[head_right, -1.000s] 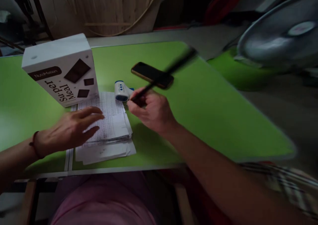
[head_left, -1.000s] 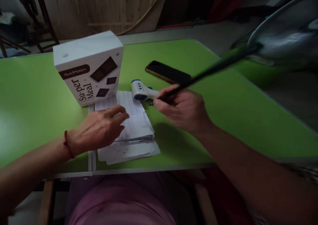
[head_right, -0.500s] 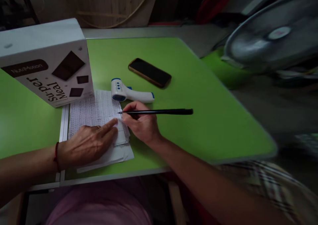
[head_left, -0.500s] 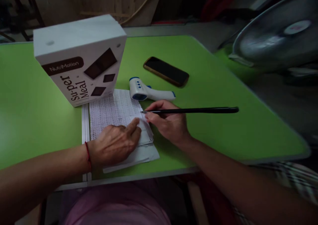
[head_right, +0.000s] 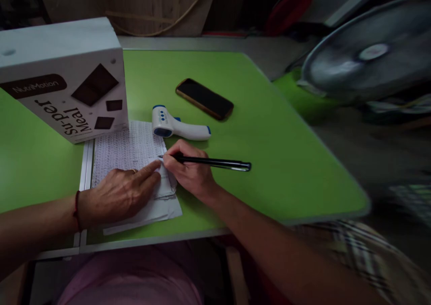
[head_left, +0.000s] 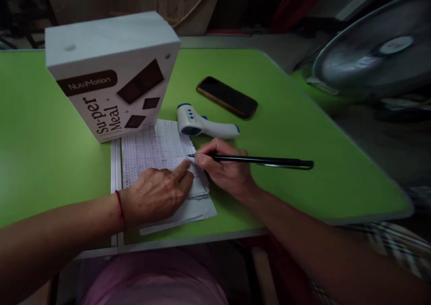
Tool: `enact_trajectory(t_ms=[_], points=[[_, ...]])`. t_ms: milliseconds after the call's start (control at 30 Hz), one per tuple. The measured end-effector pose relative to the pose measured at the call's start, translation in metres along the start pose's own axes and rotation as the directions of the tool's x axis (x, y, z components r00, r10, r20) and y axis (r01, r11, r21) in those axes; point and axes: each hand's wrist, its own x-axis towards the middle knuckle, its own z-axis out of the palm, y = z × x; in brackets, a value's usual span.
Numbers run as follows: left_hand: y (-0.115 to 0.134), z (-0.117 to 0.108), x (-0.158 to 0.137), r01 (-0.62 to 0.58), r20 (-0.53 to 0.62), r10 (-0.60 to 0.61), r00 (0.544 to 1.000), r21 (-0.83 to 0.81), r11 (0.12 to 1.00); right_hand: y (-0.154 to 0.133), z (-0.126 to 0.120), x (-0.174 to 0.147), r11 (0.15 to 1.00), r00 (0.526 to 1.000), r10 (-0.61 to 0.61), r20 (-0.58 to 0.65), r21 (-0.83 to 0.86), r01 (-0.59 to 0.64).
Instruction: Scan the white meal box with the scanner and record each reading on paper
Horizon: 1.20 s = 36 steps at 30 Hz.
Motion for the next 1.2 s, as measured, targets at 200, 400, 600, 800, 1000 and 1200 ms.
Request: enact_trajectory(t_ms=[200, 400, 600, 800, 1000, 1200], points=[[0.0002, -0.001, -0.0007, 0.004, -0.017, -0.004, 1.0, 0.0, 1.0, -0.0006, 0.0009, 0.0011, 1.0, 1.0, 0.002, 0.015, -0.003, -0.002], [0.0009, -0.0008, 0.0001, -0.003, -0.015, 0.003, 1.0, 0.006, 1.0, -0.0016, -0.0011, 0.0026, 0.999, 0.998, 0.022, 0.055, -0.046, -0.02], [0.0005, -0.0007, -0.0002, 0.0, -0.005, 0.001, 1.0, 0.013, 1.0, -0.0017, 0.0005, 0.0016, 0.998, 0.998, 0.05, 0.039, -0.044, -0.048], [-0.0001, -0.0027, -0.0004, -0.007, 0.005, 0.007, 1.0, 0.012, 1.0, -0.0027, -0.0001, 0.0022, 0.999, 0.998, 0.039, 0.049, -0.029, -0.037], [0.0, 0.0003, -0.0003, -0.003, -0.024, 0.003, 1.0, -0.004, 1.0, -0.0027, -0.0017, 0.0038, 0.999, 0.997, 0.042, 0.06, -0.029, -0.04], [-0.0007, 0.0013, -0.0008, -0.005, -0.042, 0.005, 0.999, 0.005, 1.0, -0.0024, -0.002, 0.0029, 0.997, 0.997, 0.066, 0.047, -0.03, -0.064]])
